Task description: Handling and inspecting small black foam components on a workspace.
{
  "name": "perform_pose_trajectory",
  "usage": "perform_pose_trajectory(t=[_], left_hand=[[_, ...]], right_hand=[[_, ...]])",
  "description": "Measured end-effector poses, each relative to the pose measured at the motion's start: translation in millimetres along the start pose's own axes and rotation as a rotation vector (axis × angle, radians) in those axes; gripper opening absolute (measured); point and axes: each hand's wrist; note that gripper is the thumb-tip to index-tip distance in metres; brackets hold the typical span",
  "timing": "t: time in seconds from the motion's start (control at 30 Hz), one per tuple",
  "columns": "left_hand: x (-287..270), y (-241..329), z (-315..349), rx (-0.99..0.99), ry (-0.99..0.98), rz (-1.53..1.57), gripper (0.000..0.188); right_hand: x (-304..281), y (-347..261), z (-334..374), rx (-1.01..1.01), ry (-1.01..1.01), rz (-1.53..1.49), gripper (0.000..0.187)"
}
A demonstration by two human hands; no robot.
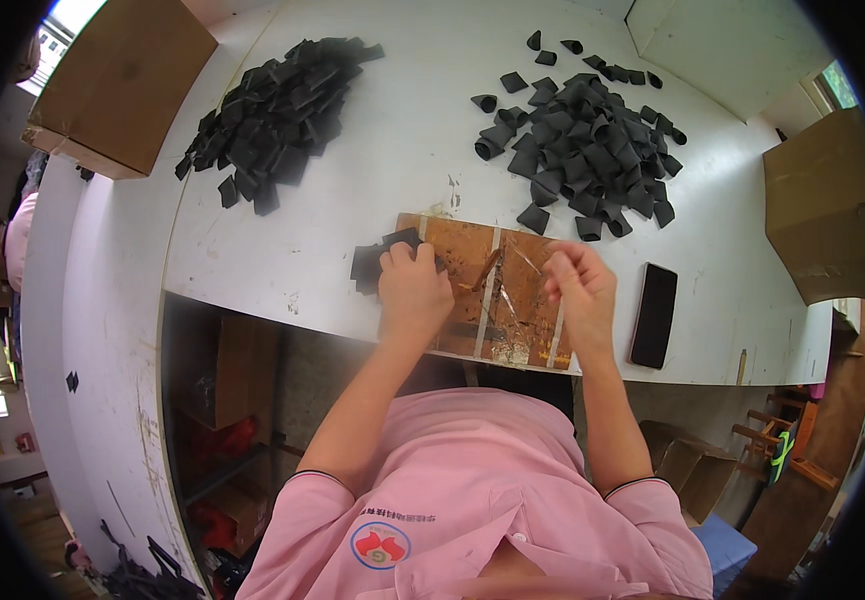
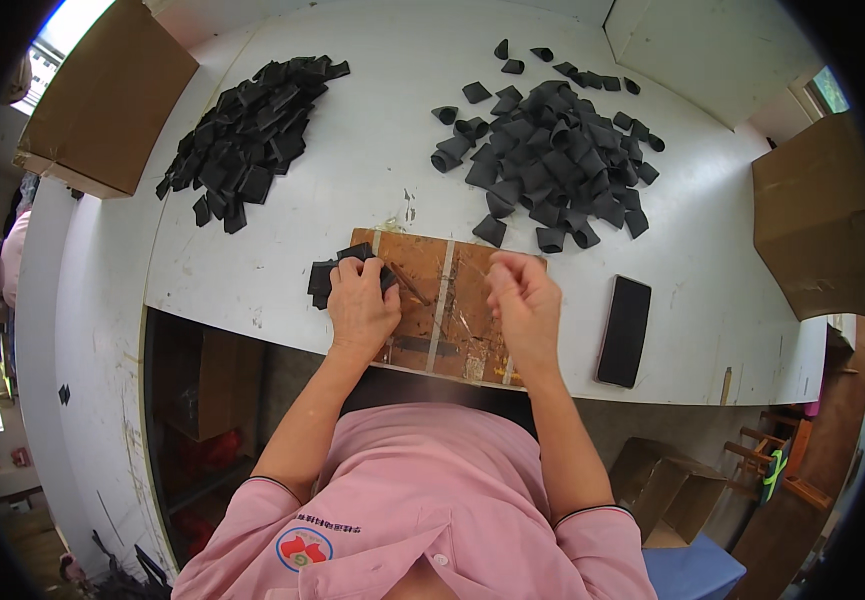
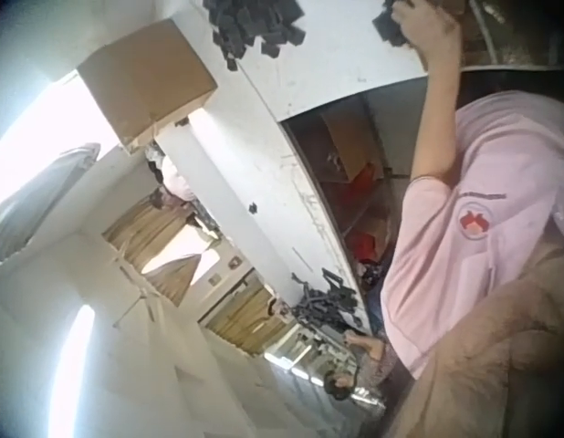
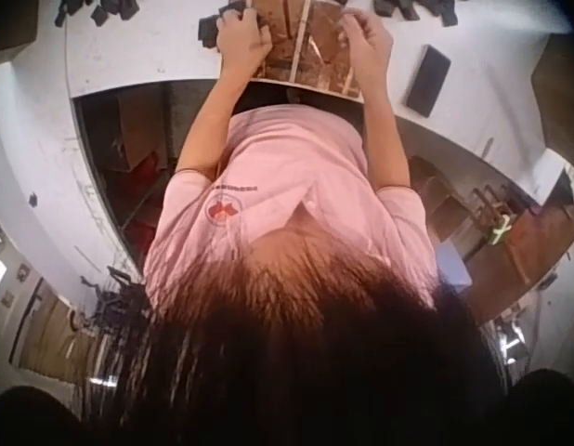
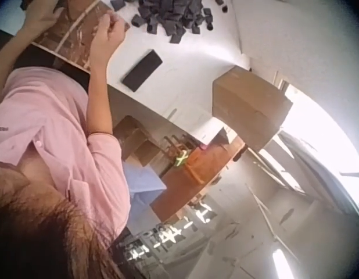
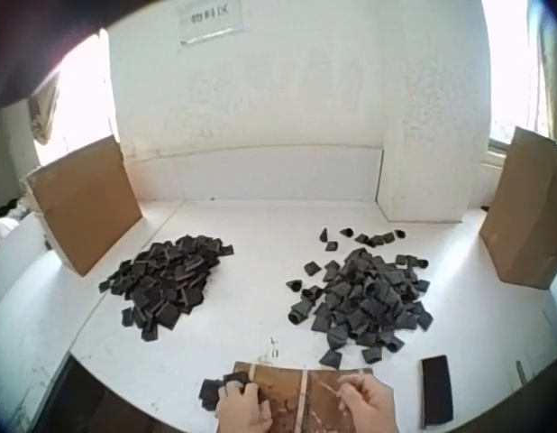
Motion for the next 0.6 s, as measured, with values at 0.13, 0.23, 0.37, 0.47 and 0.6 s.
perform_pose_trajectory(t=[0.13, 0.23, 0.37, 0.47, 0.6], left_hand=[[10, 3, -3, 0.041, -0.078, -0.187, 0.012], [13, -2, -5, 0.067, -0.082, -0.216, 0.010], [11, 3, -5, 0.093, -0.096, -0.263, 0.005], [21, 8, -6, 0.120, -0.105, -0.442, 0.003], [17, 2, -7, 0.113, -0.099, -0.428, 0.005]], right_hand=[[9, 17, 26, 0.132, -0.089, 0.046, 0.015], [13, 19, 31, 0.145, -0.157, 0.083, 0.015], [17, 17, 31, 0.086, -0.217, 0.121, 0.017], [22, 14, 33, 0.055, -0.260, 0.112, 0.017], [25, 12, 39, 0.079, -0.274, 0.168, 0.015]])
Point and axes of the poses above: each hand's wrist, its own z-axis away from the middle knuckle, its own x-axis out of the palm, y = z × x, and after that the axes turned 2 degrees about -y, right-handed
